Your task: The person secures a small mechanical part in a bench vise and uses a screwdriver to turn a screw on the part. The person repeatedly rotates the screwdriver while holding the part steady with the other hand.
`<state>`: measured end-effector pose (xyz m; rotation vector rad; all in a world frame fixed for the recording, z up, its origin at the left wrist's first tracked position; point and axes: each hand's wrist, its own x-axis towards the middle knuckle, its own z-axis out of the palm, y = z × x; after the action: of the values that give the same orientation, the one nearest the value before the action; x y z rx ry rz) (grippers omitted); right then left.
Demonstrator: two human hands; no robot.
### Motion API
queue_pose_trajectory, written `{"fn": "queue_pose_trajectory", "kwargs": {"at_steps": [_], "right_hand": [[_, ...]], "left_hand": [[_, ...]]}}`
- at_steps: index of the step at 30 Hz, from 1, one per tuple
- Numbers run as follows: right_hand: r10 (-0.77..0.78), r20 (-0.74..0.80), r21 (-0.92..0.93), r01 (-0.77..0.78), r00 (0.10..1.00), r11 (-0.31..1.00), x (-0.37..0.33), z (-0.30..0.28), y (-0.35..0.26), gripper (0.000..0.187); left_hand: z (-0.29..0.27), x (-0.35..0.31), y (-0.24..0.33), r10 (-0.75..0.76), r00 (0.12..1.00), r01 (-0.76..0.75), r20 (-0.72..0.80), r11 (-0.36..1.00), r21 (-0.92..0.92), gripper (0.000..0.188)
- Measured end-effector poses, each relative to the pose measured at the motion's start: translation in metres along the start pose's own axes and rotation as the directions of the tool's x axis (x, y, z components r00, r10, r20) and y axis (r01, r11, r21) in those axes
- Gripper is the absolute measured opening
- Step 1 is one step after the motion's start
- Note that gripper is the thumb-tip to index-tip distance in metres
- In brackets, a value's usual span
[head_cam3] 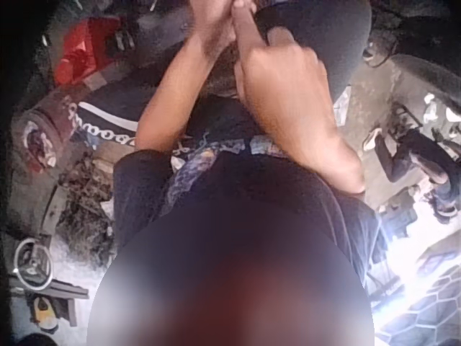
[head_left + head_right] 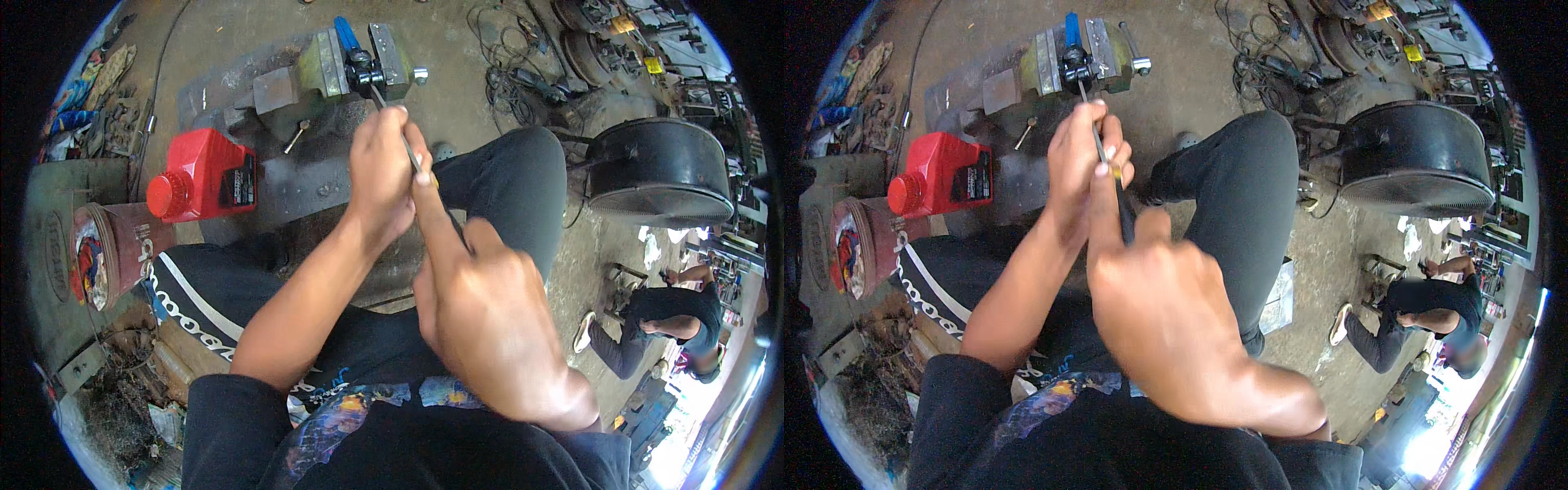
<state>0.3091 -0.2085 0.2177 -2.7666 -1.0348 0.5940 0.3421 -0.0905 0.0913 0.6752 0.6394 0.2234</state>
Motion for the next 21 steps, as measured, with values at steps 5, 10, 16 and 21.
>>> {"fn": "queue_pose_trajectory", "kwargs": {"at_steps": [5, 10, 16, 21], "right_hand": [[-0.057, -0.041, 0.014, 0.058, 0.998, 0.998, 0.003, 0.003, 0.002, 0.063], [-0.037, -0.045, -0.010, 0.037, 0.998, 0.999, 0.002, 0.006, 0.001, 0.064], [-0.189, -0.132, -0.141, 0.171, 0.973, 0.975, 0.005, 0.006, -0.006, 0.052], [-0.035, -0.014, -0.088, 0.034, 0.999, 0.996, 0.000, 0.003, -0.008, 0.071]], "left_hand": [[-0.001, 0.000, 0.001, 0.000, 0.999, 0.000, 0.035, 1.000, 0.017, 0.038], [-0.005, 0.006, -0.001, -0.061, 0.998, 0.061, 0.033, 0.998, 0.013, 0.038], [-0.008, 0.004, 0.002, 0.087, 0.992, -0.088, 0.093, 0.996, 0.008, 0.030], [-0.005, -0.001, 0.000, -0.145, 0.989, 0.146, 0.030, 0.988, -0.044, 0.028]]}}
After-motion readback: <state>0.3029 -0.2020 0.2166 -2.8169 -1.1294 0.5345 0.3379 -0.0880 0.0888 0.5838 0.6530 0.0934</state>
